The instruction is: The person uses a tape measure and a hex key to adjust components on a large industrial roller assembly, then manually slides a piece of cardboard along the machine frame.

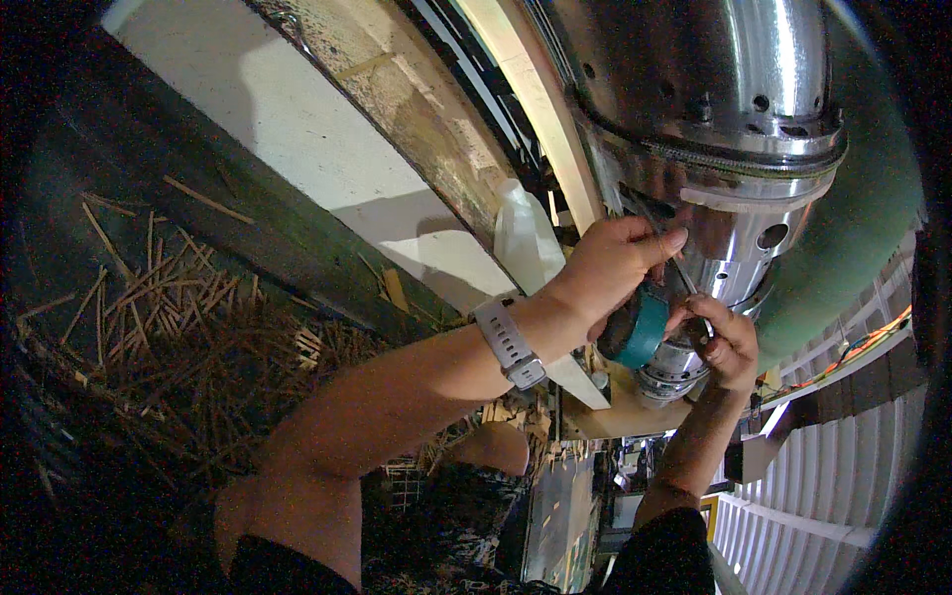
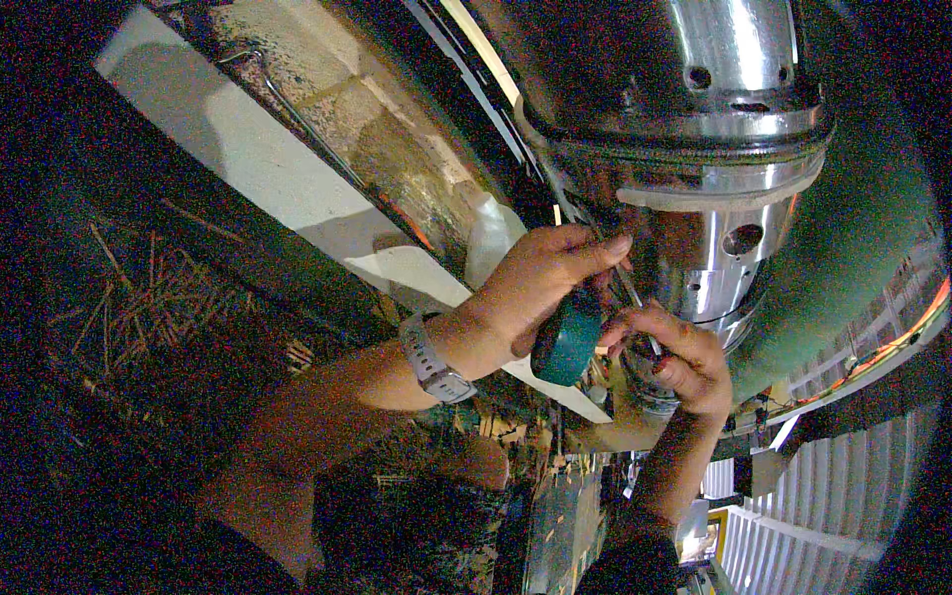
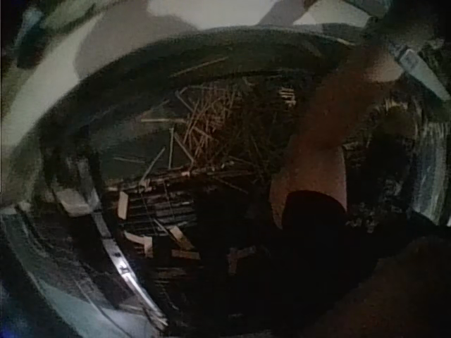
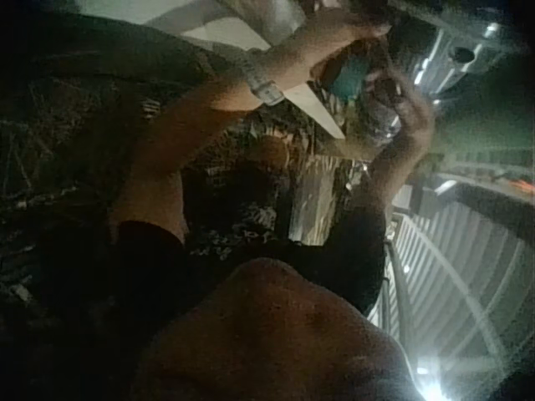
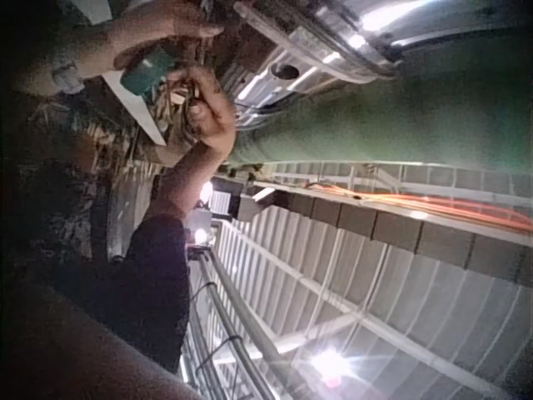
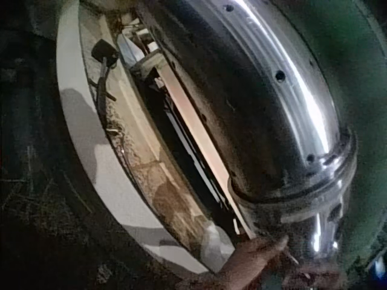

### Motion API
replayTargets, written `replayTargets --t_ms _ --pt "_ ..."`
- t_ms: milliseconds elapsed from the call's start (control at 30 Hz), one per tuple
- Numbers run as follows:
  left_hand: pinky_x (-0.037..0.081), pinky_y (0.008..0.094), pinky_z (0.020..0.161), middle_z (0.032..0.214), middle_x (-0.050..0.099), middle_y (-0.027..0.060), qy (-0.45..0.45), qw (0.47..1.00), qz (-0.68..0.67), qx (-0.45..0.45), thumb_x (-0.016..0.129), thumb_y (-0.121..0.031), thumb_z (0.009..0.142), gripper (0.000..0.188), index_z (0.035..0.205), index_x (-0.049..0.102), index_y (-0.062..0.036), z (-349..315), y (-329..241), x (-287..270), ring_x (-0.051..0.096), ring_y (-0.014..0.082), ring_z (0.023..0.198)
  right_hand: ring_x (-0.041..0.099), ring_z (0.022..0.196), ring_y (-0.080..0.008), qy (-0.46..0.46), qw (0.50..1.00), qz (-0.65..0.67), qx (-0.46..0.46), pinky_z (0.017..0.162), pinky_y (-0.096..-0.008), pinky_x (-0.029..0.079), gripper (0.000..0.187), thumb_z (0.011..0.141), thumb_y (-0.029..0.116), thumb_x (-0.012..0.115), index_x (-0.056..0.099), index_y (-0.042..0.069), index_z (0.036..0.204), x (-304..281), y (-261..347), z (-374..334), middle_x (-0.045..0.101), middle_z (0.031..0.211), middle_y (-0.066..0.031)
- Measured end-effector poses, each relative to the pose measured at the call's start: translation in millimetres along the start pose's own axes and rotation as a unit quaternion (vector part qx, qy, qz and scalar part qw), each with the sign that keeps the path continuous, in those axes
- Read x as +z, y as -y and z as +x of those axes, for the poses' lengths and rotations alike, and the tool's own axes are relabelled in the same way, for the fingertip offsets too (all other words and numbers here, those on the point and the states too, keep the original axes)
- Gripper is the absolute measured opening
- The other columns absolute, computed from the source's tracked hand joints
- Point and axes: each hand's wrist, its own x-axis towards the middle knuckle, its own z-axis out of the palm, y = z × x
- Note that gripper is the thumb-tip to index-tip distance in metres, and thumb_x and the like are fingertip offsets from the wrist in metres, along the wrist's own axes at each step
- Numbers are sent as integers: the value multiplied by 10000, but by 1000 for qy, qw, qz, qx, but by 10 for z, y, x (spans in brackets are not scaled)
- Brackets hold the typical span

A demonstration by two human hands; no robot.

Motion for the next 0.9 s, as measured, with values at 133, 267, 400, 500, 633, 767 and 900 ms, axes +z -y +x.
replayTargets --t_ms 133,267,400,500,633,767,900 --pt "470 262 489 636 608 53 36 999 -14 -4 613 -311 839 277 777 603 -42 88 25 -32 585 137 534 572 953 -305 119 993 -1 -26 975 -436 274 551 851 397 521 519 -60 1159 -291 -82 107 628 999 -186" --pt "461 243 489 640 596 36 55 998 28 -17 598 -330 848 291 806 609 -42 74 -83 -86 575 119 538 545 878 -254 74 997 0 -17 846 -387 364 492 760 448 621 633 -16 922 -151 -2 204 655 908 -121" --pt "441 243 577 701 579 37 63 996 -35 -51 627 -275 837 271 789 615 -9 -19 -201 -85 547 106 638 513 796 -226 43 990 -120 -62 734 -345 377 477 702 463 658 638 1 819 -117 85 254 632 837 -73" --pt "454 247 570 678 558 37 80 994 -51 -50 619 -281 842 265 791 604 -21 -42 -215 -101 556 117 624 542 868 -254 65 991 -111 -47 814 -359 367 481 733 450 644 615 3 908 -94 161 283 631 882 -90" --pt "455 266 506 650 549 49 70 995 -63 -38 598 -307 855 303 772 594 -16 -18 -212 -71 559 136 557 565 918 -271 88 995 -17 -45 903 -375 335 552 735 477 639 586 -17 977 -73 142 373 627 927 -114" --pt "448 261 493 640 553 48 116 989 -80 -52 575 -346 866 345 759 594 -18 -30 -275 -30 557 133 551 556 900 -256 83 997 4 -3 880 -367 342 577 701 487 659 587 -24 958 -98 184 370 614 976 -130" --pt "446 242 497 650 562 42 94 993 -61 -46 561 -367 870 350 787 593 -29 4 -218 -64 548 123 544 524 779 -203 128 983 -106 -71 747 -319 389 455 613 302 765 604 9 921 -203 292 486 613 949 -76"
